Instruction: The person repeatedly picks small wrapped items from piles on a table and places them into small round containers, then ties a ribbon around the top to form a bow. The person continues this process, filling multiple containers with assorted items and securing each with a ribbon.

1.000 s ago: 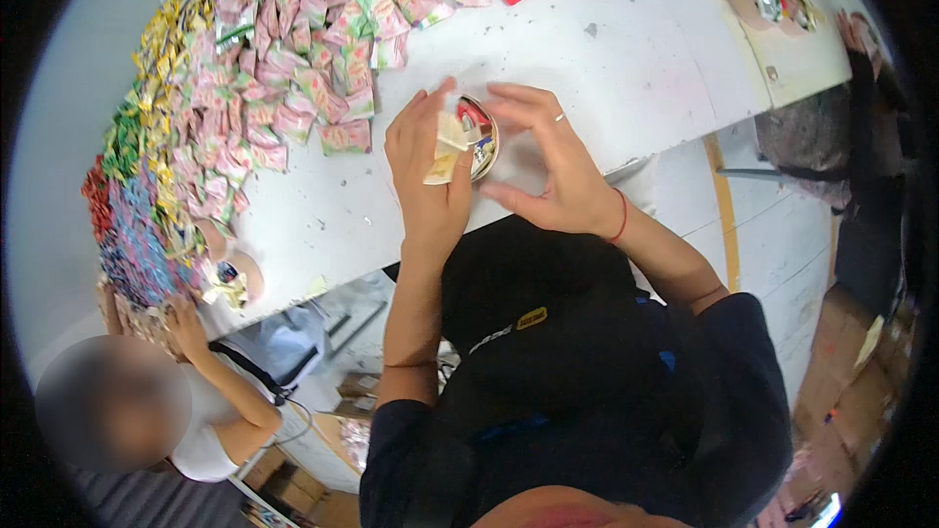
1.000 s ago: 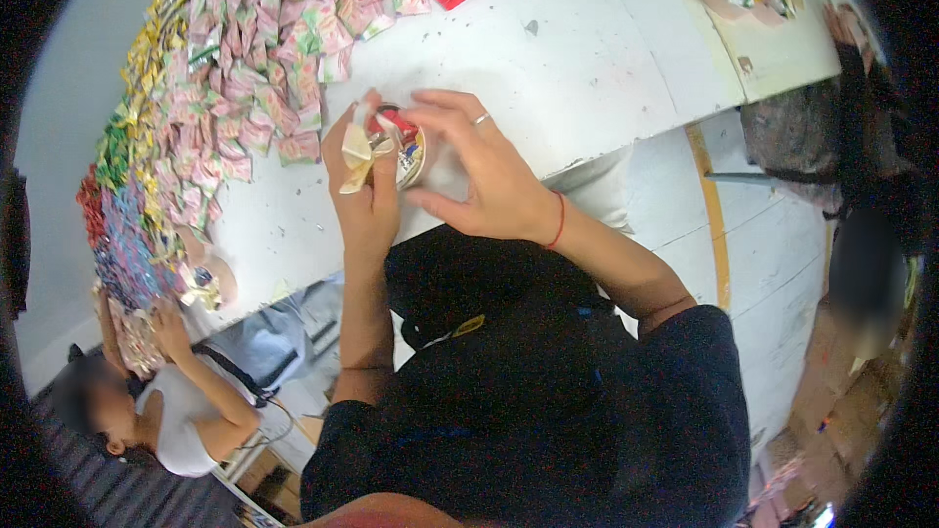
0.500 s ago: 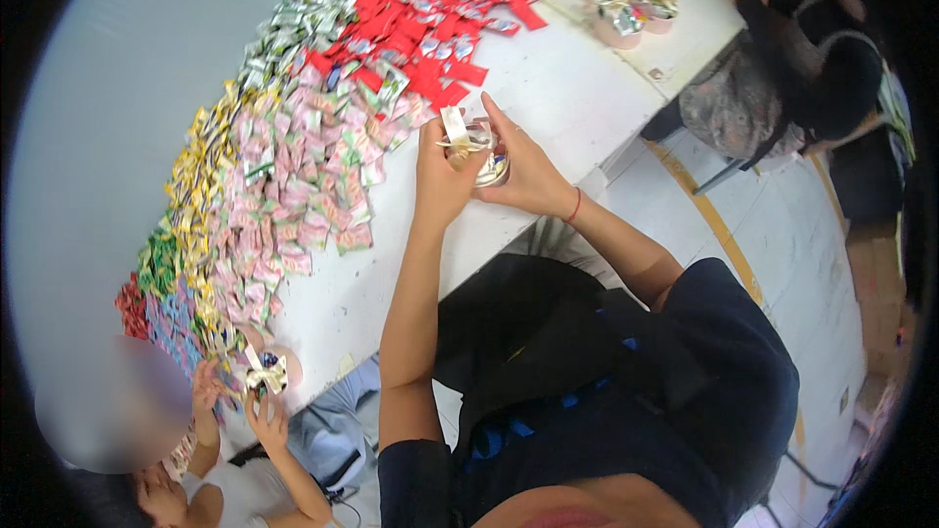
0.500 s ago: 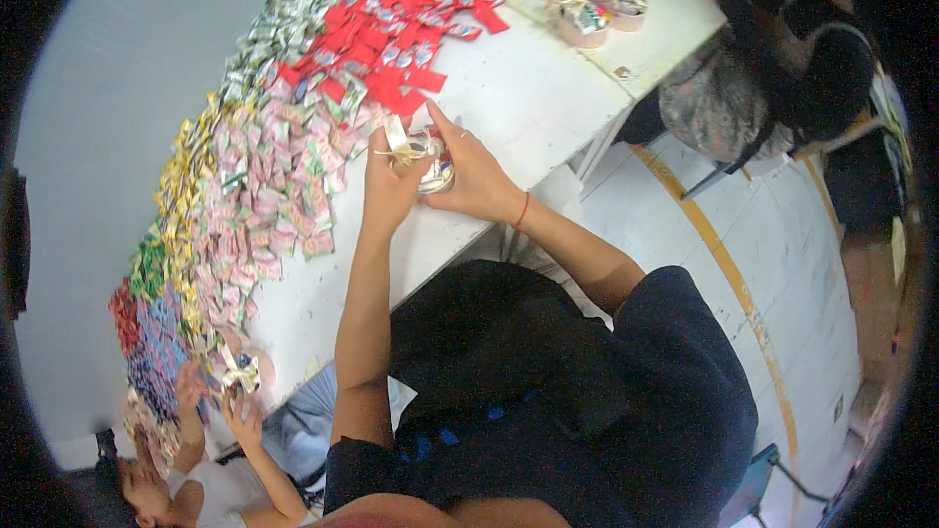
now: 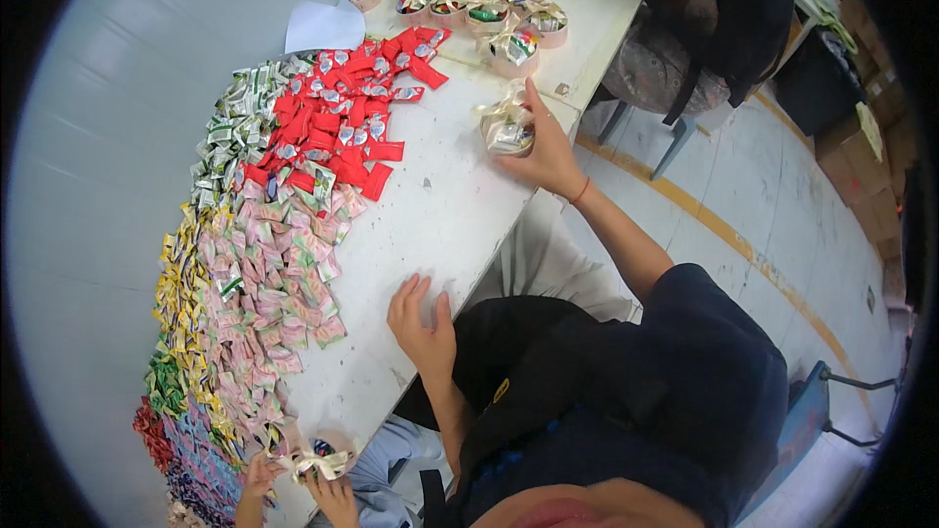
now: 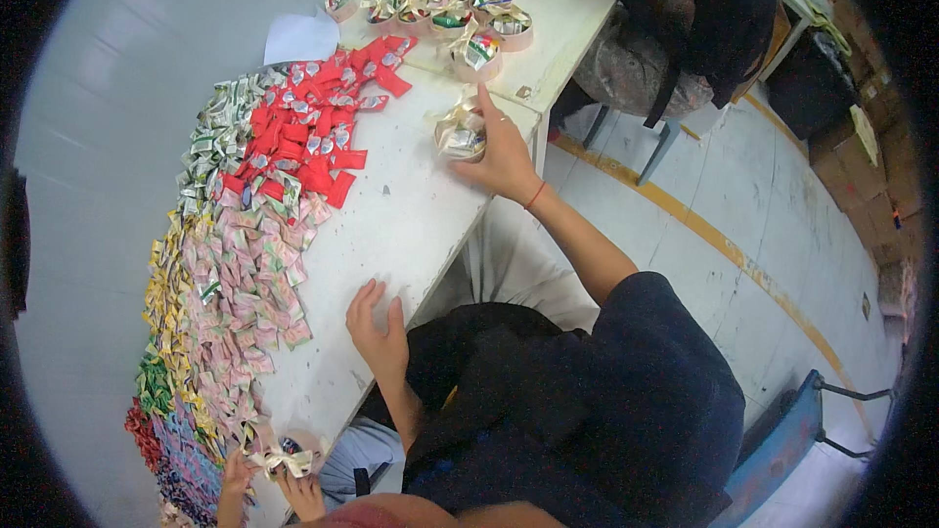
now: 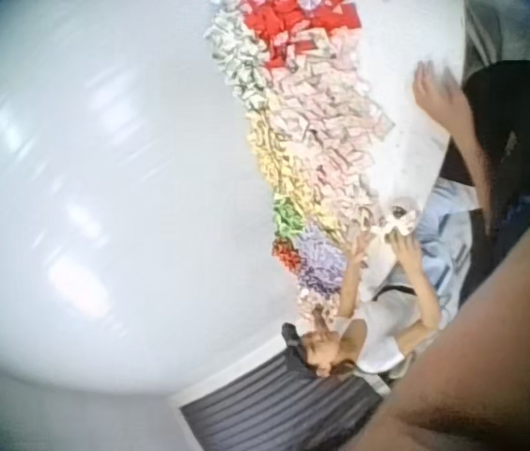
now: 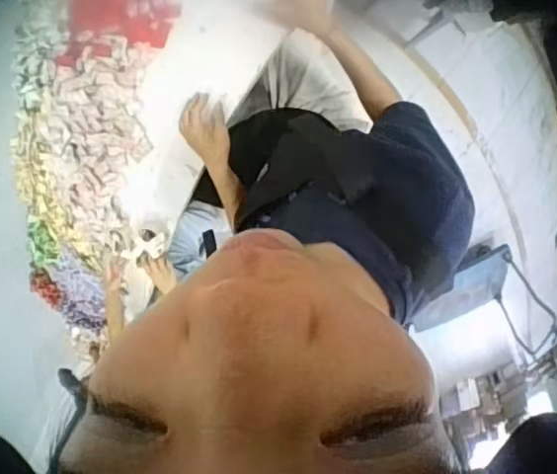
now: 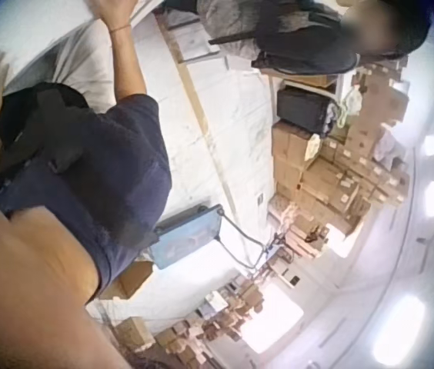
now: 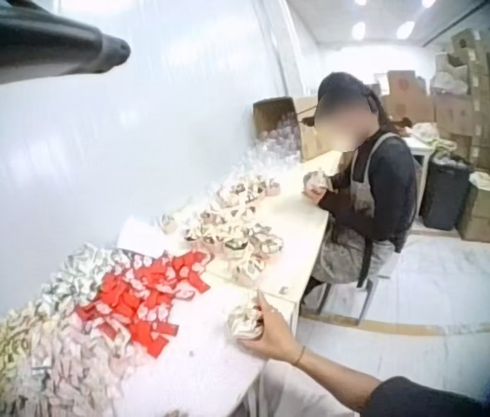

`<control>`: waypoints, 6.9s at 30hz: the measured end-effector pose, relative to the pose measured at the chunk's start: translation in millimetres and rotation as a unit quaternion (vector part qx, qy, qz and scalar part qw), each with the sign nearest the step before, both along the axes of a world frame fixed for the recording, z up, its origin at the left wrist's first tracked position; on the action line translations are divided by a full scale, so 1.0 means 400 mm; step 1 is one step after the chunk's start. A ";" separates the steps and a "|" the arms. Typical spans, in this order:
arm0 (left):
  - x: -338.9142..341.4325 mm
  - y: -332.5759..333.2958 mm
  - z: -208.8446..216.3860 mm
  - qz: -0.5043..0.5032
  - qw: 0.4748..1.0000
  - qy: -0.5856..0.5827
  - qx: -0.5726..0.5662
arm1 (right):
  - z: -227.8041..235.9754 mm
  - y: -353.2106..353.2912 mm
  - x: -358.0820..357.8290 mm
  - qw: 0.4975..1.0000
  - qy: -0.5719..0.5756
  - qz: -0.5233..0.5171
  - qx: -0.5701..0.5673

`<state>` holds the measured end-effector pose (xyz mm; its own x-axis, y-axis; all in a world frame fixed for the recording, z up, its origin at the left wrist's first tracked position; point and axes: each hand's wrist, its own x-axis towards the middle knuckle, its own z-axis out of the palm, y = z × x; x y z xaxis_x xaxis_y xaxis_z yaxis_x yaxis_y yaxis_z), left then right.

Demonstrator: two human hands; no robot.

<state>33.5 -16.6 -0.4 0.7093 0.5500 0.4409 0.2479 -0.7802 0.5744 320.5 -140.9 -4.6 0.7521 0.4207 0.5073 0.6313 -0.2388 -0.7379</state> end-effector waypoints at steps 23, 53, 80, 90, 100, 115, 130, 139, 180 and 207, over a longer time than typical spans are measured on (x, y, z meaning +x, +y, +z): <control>0.003 0.012 -0.029 -0.027 0.999 0.001 0.033 | -0.037 0.034 -0.015 0.973 -0.110 -0.203 0.006; 0.004 0.013 -0.025 -0.009 0.999 0.012 0.038 | -0.039 -0.059 0.790 0.964 -0.028 -0.257 -0.063; -0.508 0.047 -0.020 0.440 0.855 -0.272 -0.041 | -0.048 -0.007 -0.339 0.772 0.220 0.566 -0.186; -0.274 0.018 -0.076 0.339 0.911 -0.169 -0.165 | 0.056 0.318 -0.516 0.803 0.047 0.586 -0.093; -0.151 0.150 0.108 0.098 0.982 -0.135 -0.093 | 0.076 0.531 -0.108 0.886 -0.263 0.382 -0.022; -0.226 1.387 0.131 0.400 0.916 0.004 0.023 | 0.096 0.593 -0.039 0.932 0.073 0.323 0.144; -0.106 1.433 0.126 0.378 0.839 0.383 -0.082 | 0.140 0.536 -0.015 0.851 0.380 0.334 0.143; 0.012 1.489 0.260 0.173 0.953 0.133 -0.211 | 0.167 0.537 -0.040 0.640 0.584 0.422 0.267; -0.291 1.374 0.229 0.309 0.882 -0.066 -0.351 | 0.118 0.559 -0.016 0.521 0.655 0.471 0.279; 0.395 0.631 0.155 0.035 0.980 0.190 0.042 | 0.046 0.593 0.080 0.831 0.488 0.178 0.198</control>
<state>191.6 235.9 61.6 0.7933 0.5754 0.1990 0.4850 -0.7948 0.3647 352.5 96.4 13.8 0.7499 0.6507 -0.1193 -0.3356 0.2187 -0.9163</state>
